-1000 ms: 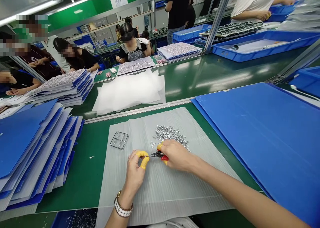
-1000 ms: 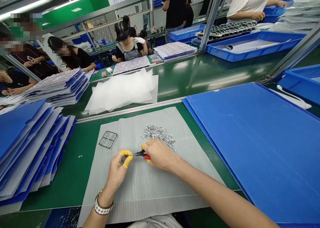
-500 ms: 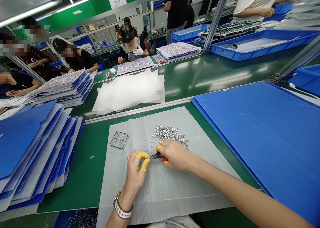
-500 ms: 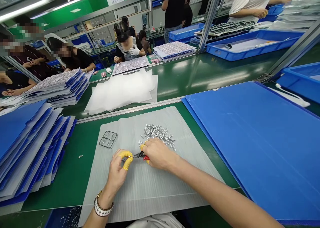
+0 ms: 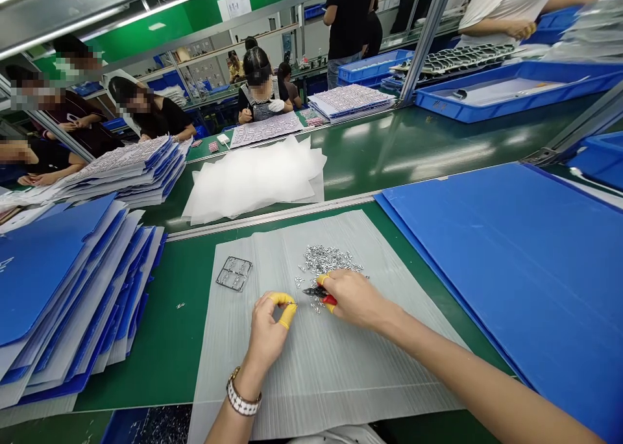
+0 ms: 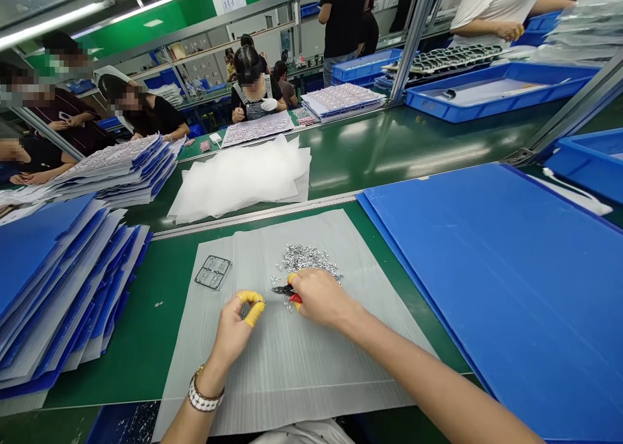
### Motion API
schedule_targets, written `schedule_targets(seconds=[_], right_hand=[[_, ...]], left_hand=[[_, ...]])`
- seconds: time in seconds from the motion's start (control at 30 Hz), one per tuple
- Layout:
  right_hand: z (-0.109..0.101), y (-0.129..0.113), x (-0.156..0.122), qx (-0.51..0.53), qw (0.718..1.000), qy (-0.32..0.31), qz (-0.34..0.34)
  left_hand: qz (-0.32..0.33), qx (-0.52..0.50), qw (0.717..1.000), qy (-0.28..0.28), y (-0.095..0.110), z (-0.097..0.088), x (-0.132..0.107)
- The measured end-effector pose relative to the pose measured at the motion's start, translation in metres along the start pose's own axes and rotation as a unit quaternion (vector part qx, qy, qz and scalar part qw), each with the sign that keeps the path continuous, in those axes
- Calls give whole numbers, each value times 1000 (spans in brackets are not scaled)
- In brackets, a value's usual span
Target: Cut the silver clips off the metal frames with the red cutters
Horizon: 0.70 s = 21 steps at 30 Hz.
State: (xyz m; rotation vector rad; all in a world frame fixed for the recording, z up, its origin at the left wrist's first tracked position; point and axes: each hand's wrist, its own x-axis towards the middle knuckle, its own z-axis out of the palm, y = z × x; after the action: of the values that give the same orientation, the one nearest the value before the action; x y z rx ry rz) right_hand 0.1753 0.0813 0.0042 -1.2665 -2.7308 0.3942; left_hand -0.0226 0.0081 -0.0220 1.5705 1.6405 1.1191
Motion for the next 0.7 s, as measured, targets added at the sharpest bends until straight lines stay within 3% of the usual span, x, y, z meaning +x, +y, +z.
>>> schedule_targets(seconds=[0.13, 0.2, 0.27, 0.33, 0.43, 0.5, 0.57, 0.7], right_hand=[[1, 3, -3, 44, 997, 48, 29], [0, 0, -3, 69, 995, 60, 38], [1, -8, -3, 98, 993, 53, 44], [3, -20, 1, 127, 991, 33, 38], [13, -45, 14, 147, 989, 2, 7], [22, -64, 27, 146, 989, -15, -11], [31, -80, 41, 136, 990, -26, -20], [46, -100, 59, 91, 994, -42, -32]], left_hand=[[1, 26, 1000, 0, -1, 22, 15], [10, 41, 999, -3, -2, 23, 23], [8, 50, 999, 15, -6, 11, 28], [-3, 57, 997, 44, -14, -13, 26], [-28, 92, 993, 61, -27, -54, 9], [-42, 148, 987, 44, -34, -72, -8], [-34, 209, 977, 22, -38, -78, -25], [31, 276, 961, 5, -41, -65, -45]])
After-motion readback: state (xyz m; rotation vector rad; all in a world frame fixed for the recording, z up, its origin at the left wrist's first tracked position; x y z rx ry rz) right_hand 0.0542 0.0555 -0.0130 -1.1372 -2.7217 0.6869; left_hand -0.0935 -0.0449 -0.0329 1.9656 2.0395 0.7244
